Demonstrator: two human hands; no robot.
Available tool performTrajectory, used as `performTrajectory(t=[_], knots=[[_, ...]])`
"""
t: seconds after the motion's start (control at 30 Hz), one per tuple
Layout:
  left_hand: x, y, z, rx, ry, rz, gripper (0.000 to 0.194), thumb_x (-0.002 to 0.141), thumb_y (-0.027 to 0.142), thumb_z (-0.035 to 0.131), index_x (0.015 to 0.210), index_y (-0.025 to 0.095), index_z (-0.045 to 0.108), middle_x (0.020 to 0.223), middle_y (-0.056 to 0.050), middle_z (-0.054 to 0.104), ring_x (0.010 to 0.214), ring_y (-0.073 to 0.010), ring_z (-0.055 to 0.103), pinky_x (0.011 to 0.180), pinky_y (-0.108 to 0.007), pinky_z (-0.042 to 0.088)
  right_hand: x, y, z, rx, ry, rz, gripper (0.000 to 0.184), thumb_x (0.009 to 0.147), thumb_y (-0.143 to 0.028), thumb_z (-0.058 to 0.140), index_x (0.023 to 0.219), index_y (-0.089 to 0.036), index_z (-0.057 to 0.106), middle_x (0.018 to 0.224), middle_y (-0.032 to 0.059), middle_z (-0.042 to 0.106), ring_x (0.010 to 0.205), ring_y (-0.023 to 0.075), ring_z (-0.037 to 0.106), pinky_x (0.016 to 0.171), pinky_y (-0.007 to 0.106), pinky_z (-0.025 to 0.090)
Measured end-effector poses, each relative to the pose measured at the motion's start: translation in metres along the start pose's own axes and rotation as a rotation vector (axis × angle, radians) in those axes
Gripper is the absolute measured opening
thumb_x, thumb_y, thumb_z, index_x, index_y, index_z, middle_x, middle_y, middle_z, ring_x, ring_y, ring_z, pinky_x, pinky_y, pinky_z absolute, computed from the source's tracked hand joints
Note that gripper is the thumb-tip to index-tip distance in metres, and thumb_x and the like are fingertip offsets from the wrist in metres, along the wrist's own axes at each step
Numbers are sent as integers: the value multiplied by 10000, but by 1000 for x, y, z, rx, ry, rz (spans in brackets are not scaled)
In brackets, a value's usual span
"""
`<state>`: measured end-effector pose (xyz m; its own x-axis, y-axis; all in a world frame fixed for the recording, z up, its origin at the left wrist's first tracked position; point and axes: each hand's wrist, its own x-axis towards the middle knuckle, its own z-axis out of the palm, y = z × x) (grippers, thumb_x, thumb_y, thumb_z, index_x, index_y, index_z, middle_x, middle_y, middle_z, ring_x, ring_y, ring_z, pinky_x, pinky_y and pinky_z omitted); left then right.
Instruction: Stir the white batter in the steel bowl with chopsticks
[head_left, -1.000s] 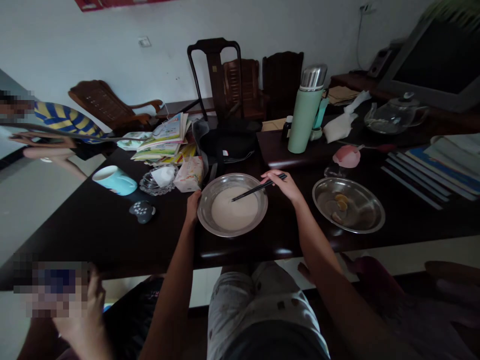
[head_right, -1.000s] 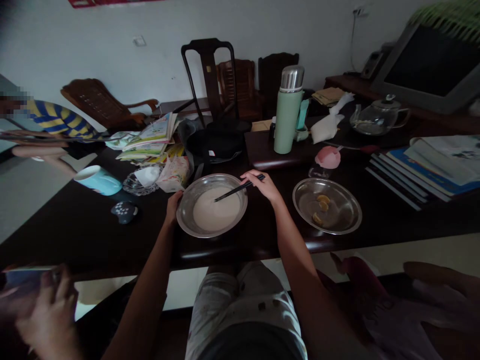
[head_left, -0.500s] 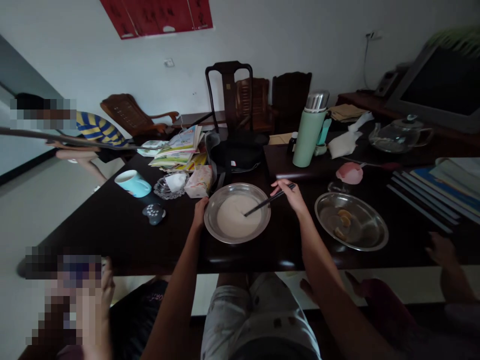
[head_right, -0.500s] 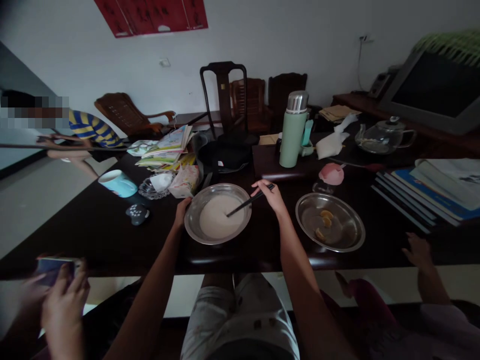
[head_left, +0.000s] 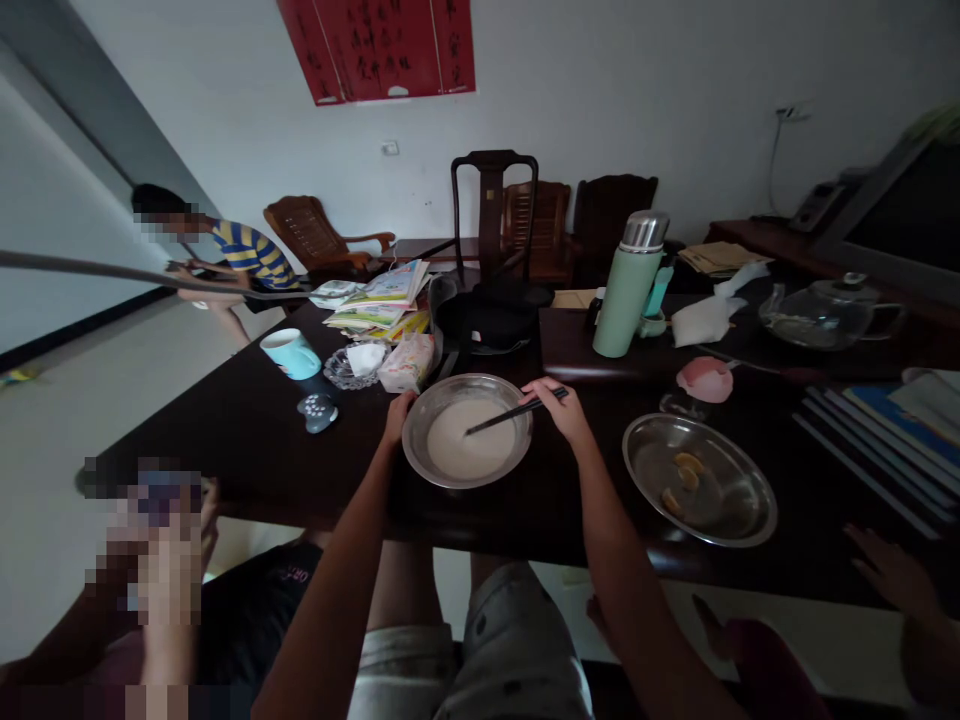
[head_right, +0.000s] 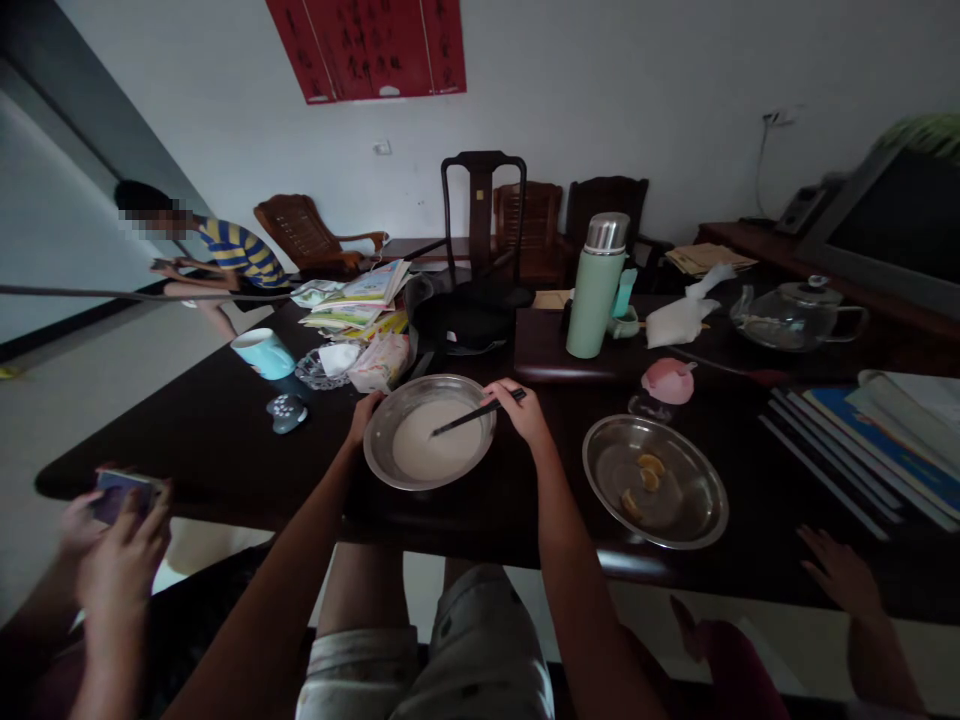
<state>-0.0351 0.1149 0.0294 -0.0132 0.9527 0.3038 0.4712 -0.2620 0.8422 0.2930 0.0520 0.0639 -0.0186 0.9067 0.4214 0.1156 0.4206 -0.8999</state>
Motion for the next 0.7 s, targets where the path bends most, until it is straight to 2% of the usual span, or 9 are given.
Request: performTrajectory(t=[0.07, 0.17, 0.27, 0.37, 0.47, 0.57, 0.7], knots=[[-1, 2, 0, 25, 11, 1, 173, 634, 298, 560, 538, 196, 460, 560, 9, 463, 650, -156, 406, 621, -256, 331, 0, 0, 1, 7, 13, -25, 361, 884, -549, 540, 843, -228, 699, 784, 46, 759, 837, 233, 703, 866, 368, 499], [-2, 4, 0, 61, 21, -9, 175, 624, 296, 575, 543, 196, 456, 561, 13, 459, 647, -155, 406, 626, -262, 335, -1, -1, -1, 38, 88, 6, 369, 896, -549, 515, 836, -228, 685, 677, 35, 733, 723, 231, 698, 811, 377, 511], [-4, 5, 0, 85, 20, -26, 167, 612, 278, 581, 546, 195, 452, 565, 15, 472, 657, -159, 423, 647, -269, 356, -2, -1, 0, 41, 30, 15, 371, 905, -544, 504, 840, -229, 689, 667, 33, 731, 711, 232, 694, 811, 383, 513], [-5, 5, 0, 89, 14, -50, 150, 618, 261, 589, 564, 189, 470, 585, 10, 497, 681, -169, 456, 677, -281, 382, -2, -1, 3, 17, -45, -23, 363, 893, -538, 530, 835, -225, 706, 776, 54, 758, 833, 250, 695, 858, 391, 503], [-4, 4, 0, 71, 3, -79, 152, 661, 279, 601, 590, 179, 511, 606, 1, 527, 673, -168, 468, 687, -295, 400, -2, 0, 1, -8, 31, -37, 362, 879, -542, 552, 808, -222, 704, 801, 69, 761, 862, 262, 688, 870, 405, 495], [-1, -2, 2, 30, -21, -103, 184, 738, 323, 566, 634, 172, 557, 614, -4, 552, 667, -171, 479, 678, -297, 418, -2, 2, -7, 28, 145, 13, 382, 893, -557, 521, 810, -223, 686, 639, 52, 723, 680, 250, 686, 791, 415, 517], [1, -13, 7, -32, -51, -107, 239, 808, 349, 495, 659, 175, 561, 630, -11, 565, 706, -187, 499, 684, -296, 428, -4, 2, -4, 23, 109, -10, 378, 883, -563, 537, 810, -223, 686, 659, 43, 733, 699, 245, 705, 815, 413, 521]])
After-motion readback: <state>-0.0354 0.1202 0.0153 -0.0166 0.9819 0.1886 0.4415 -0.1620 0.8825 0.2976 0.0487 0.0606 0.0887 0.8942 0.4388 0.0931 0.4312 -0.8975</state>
